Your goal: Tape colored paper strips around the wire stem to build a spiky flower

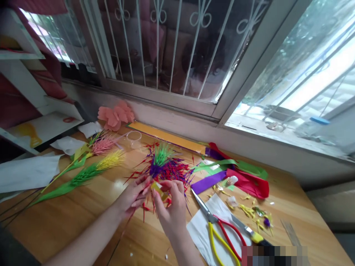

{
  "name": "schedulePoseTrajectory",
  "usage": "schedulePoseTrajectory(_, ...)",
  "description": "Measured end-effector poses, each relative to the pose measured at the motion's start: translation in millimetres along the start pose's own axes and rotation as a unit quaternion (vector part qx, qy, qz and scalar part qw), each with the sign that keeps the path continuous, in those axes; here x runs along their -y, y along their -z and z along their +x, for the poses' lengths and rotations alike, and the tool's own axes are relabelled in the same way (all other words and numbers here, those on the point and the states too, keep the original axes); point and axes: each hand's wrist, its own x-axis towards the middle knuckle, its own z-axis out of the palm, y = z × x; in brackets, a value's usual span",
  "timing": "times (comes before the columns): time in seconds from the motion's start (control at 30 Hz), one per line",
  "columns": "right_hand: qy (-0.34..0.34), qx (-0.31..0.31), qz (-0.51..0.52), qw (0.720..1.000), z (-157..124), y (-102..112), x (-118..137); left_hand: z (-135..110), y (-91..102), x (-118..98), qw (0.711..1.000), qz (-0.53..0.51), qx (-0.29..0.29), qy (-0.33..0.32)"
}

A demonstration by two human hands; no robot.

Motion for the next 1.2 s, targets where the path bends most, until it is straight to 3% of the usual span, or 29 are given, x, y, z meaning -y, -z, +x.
schedulePoseTrajectory(0.13,-0.004,0.015,0.038,0.999,3.0,-9.7,-6.1,10.7,16.9,6.2,0.993,-0.060,0.067,0.076)
schedulePoseTrajectory(0.23,-0.001,0.025,0.117,0.993,2.0,-19.1,-5.1,13.1,23.1,9.4,0.993,-0.040,0.067,0.088)
schedulePoseTrajectory(0.37,-0.018,0.007,0.199,0.980,-4.0,-27.9,-12.4,11.4,21.0,10.8,0.999,0.046,-0.022,0.002)
schedulePoseTrajectory(0.5,-0.060,0.006,0.247,0.967,-11.8,-29.7,-31.4,4.7,14.8,12.7,0.973,0.176,-0.104,-0.112)
schedulePoseTrajectory(0.63,-0.063,0.025,0.264,0.962,-15.9,-31.4,-44.2,-6.9,7.4,12.2,0.935,0.261,-0.129,-0.200)
schedulePoseTrajectory(0.77,-0.075,0.023,0.296,0.952,-15.4,-34.0,-44.1,-13.4,5.1,10.6,0.922,0.279,-0.132,-0.233)
schedulePoseTrajectory(0.97,-0.078,0.041,0.312,0.946,-9.9,-29.6,-29.5,-5.8,12.3,14.0,0.951,0.210,-0.134,-0.184)
schedulePoseTrajectory(1.1,-0.041,0.057,0.249,0.966,-7.2,-26.9,-20.1,-0.2,13.8,14.4,0.981,0.130,-0.115,-0.083)
schedulePoseTrajectory(1.2,-0.007,0.062,0.189,0.980,-7.0,-27.4,-17.8,3.6,15.7,14.5,0.990,0.091,-0.087,-0.059)
